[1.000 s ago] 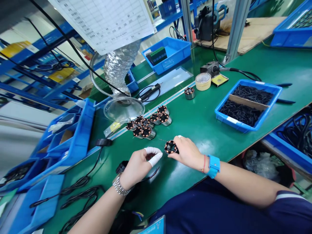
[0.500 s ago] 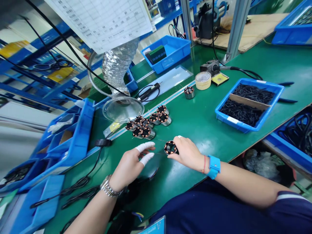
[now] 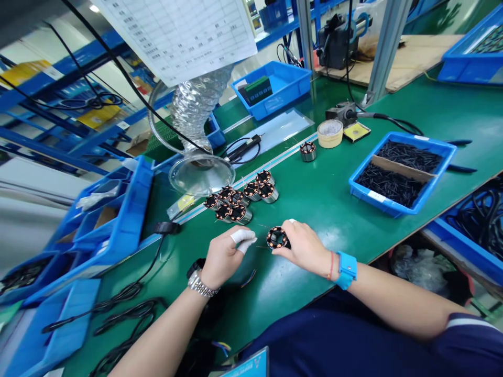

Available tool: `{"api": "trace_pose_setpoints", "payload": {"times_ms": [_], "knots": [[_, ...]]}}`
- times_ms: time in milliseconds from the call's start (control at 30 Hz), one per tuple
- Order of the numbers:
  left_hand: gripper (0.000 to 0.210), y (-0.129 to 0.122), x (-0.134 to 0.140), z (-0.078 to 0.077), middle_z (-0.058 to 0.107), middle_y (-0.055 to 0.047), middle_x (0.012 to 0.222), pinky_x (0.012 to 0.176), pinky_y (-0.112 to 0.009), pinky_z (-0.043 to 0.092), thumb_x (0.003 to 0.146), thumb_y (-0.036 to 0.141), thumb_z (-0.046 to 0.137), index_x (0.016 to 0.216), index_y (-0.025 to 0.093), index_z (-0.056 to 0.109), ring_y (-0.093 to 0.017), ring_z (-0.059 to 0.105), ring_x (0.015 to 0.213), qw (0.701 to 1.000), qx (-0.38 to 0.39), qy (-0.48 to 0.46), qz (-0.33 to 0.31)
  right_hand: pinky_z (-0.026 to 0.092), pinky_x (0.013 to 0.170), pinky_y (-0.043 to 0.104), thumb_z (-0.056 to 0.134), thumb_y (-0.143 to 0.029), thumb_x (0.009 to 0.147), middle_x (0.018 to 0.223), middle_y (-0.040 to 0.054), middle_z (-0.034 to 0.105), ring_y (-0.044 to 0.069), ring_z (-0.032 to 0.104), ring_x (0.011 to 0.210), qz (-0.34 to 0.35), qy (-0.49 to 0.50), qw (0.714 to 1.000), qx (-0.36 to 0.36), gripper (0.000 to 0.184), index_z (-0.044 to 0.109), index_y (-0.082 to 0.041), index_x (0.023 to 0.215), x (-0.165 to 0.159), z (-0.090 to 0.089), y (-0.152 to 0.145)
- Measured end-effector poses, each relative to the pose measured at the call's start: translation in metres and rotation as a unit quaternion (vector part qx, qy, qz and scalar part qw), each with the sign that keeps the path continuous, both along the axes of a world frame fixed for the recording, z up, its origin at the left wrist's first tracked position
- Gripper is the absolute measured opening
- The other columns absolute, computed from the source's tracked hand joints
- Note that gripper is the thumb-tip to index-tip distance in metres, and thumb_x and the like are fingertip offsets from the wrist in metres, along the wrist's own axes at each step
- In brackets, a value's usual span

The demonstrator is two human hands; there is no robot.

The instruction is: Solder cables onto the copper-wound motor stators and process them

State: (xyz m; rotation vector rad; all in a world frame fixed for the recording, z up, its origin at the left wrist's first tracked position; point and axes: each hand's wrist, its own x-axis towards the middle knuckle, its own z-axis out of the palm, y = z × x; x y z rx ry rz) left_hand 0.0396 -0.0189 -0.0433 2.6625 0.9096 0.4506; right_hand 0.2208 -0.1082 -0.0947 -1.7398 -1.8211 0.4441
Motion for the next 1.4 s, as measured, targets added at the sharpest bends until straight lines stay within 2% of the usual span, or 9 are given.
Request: {"api": "trace_pose_setpoints", "payload": {"times_ms": [133,367,467,633,733,833,967,1133,1400], "knots": [[0.013,-0.005,-0.001,-0.001,0.064,-0.004,0.083,0.071,-0.025,0.047,0.082,0.028,0.05,0.081,0.019,0.059,-0.014,0.06,0.075,0.999,-0.018,-0.009,0.027,0.036,0.061,0.031,0.063,-0.046,0.07,0.083,0.0054,0.054,0.019,0.051,0.073,0.002,-0.002,1.0,-0.002,0.039,0.044,-0.017,0.086,0.0,0.001,0.0],[0.03,0.009,0.0,0.014,0.065,-0.006,0.092,0.074,-0.03,0.049,0.079,0.039,0.052,0.099,0.017,0.057,-0.018,0.062,0.079,0.974,-0.209,0.012,0.086,0.036,0.062,0.03,0.063,-0.047,0.07,0.084,0.0055,0.055,0.019,0.051,0.073,0.0,-0.01,1.0,0.003,0.039,0.045,-0.016,0.087,0.0,0.0,0.0],[0.029,0.019,0.006,0.015,0.066,-0.007,0.096,0.08,-0.034,0.047,0.079,0.04,0.05,0.094,0.018,0.062,-0.021,0.062,0.085,0.982,-0.16,0.005,0.096,0.037,0.062,0.03,0.062,-0.047,0.071,0.084,0.0057,0.055,0.018,0.051,0.073,0.002,-0.01,1.0,0.001,0.039,0.046,-0.016,0.087,0.0,0.001,0.0],[0.024,0.033,0.025,0.016,0.068,-0.004,0.087,0.077,-0.031,0.047,0.074,0.04,0.055,0.082,0.019,0.066,-0.02,0.062,0.08,0.984,-0.173,0.052,0.003,0.038,0.064,0.031,0.062,-0.048,0.071,0.086,0.0061,0.055,0.019,0.052,0.075,0.001,-0.006,1.0,0.001,0.04,0.046,-0.016,0.09,0.0,-0.001,0.001],[0.02,0.034,0.037,0.018,0.068,-0.003,0.081,0.071,-0.028,0.046,0.076,0.034,0.053,0.077,0.019,0.065,-0.018,0.061,0.074,0.989,-0.124,0.078,-0.024,0.039,0.066,0.032,0.062,-0.048,0.071,0.086,0.0063,0.055,0.019,0.052,0.076,0.002,-0.008,1.0,0.0,0.04,0.046,-0.017,0.089,-0.001,-0.002,0.0],[0.018,0.031,0.045,0.02,0.067,-0.003,0.081,0.069,-0.028,0.045,0.077,0.029,0.052,0.078,0.019,0.066,-0.019,0.061,0.073,0.992,-0.055,0.109,-0.03,0.039,0.064,0.031,0.062,-0.047,0.071,0.086,0.006,0.055,0.018,0.053,0.075,0.003,-0.02,1.0,-0.002,0.039,0.046,-0.017,0.089,-0.001,0.0,-0.001],[0.021,0.033,0.044,0.022,0.068,-0.003,0.088,0.072,-0.029,0.045,0.078,0.033,0.05,0.085,0.021,0.066,-0.02,0.062,0.077,0.994,-0.064,0.093,-0.011,0.039,0.062,0.029,0.062,-0.047,0.071,0.084,0.0053,0.056,0.018,0.054,0.074,-0.004,-0.044,0.999,-0.011,0.039,0.045,-0.017,0.088,0.01,0.006,0.007],[0.029,0.046,0.035,0.018,0.067,-0.006,0.091,0.076,-0.034,0.047,0.081,0.034,0.046,0.1,0.018,0.062,-0.022,0.061,0.083,0.995,-0.043,0.006,0.09,0.042,0.07,0.03,0.062,-0.042,0.072,0.085,0.0072,0.056,0.02,0.054,0.083,-0.122,-0.074,0.989,-0.035,0.032,0.049,-0.016,0.086,0.05,0.016,0.046],[0.037,0.057,0.058,-0.004,0.051,-0.014,0.119,0.095,-0.046,0.035,0.075,0.021,0.055,0.111,0.015,0.055,-0.031,0.039,0.115,0.984,0.151,0.08,0.051,0.045,0.072,0.033,0.056,-0.035,0.077,0.104,0.0189,0.05,0.023,0.058,0.084,-0.319,-0.076,0.941,-0.082,0.039,0.048,-0.008,0.104,0.109,0.02,0.116]]}}
